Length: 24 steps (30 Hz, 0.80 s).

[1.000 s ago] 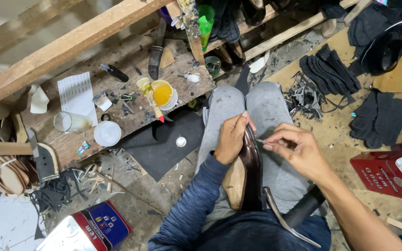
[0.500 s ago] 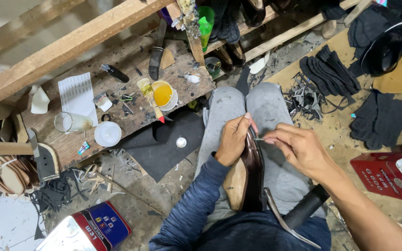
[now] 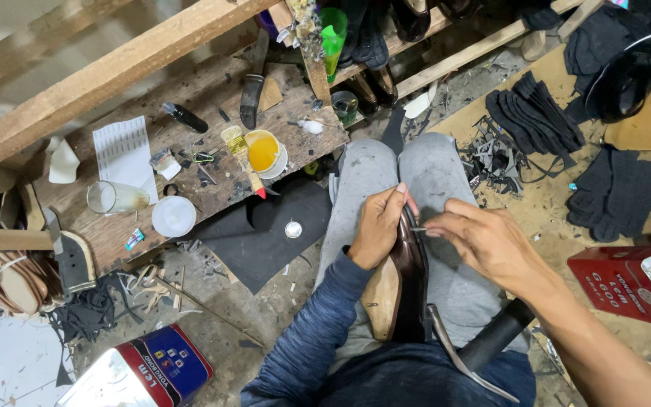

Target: The person sits on the floor of a shoe workshop and finishes a brown heeled shoe. They press and fit the sole, trim the sole edge with a curved blade, brush the sole, and then scrape and smooth the shoe's edge with a small hand tool.

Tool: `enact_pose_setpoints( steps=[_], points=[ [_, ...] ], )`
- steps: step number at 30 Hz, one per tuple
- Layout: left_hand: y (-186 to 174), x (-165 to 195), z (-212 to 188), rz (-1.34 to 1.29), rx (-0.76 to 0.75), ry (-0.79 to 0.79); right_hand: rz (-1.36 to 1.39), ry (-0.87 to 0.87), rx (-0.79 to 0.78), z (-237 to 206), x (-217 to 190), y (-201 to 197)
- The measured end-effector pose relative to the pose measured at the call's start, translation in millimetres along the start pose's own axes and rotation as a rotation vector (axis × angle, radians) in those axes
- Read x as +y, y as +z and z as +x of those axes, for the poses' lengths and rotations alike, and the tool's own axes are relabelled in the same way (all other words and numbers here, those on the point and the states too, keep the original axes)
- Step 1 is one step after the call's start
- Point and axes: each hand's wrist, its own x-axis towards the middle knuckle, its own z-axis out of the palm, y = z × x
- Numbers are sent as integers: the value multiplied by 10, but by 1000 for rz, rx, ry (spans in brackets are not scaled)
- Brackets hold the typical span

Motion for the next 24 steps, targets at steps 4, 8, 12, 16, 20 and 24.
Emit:
enact_pose_setpoints(
  steps=[4,8,12,16,20,24],
  points=[
    [-9,32,-15,22,-1,35,156,-87,110,16,-62,-8],
    [-8,40,-23,15,19,15,171,-79,102,15,-40,-7],
    [1,44,-13,35,18,13,103,8,28,33,30,14],
    [3,54,-6,63,25,44,178,28,81,44,43,70],
    [-13,47,-7,54,16,45,336,111,101,40,37,84],
    [-33,15,26,-13,23,-18,317,-115,171,15,23,51]
  ],
)
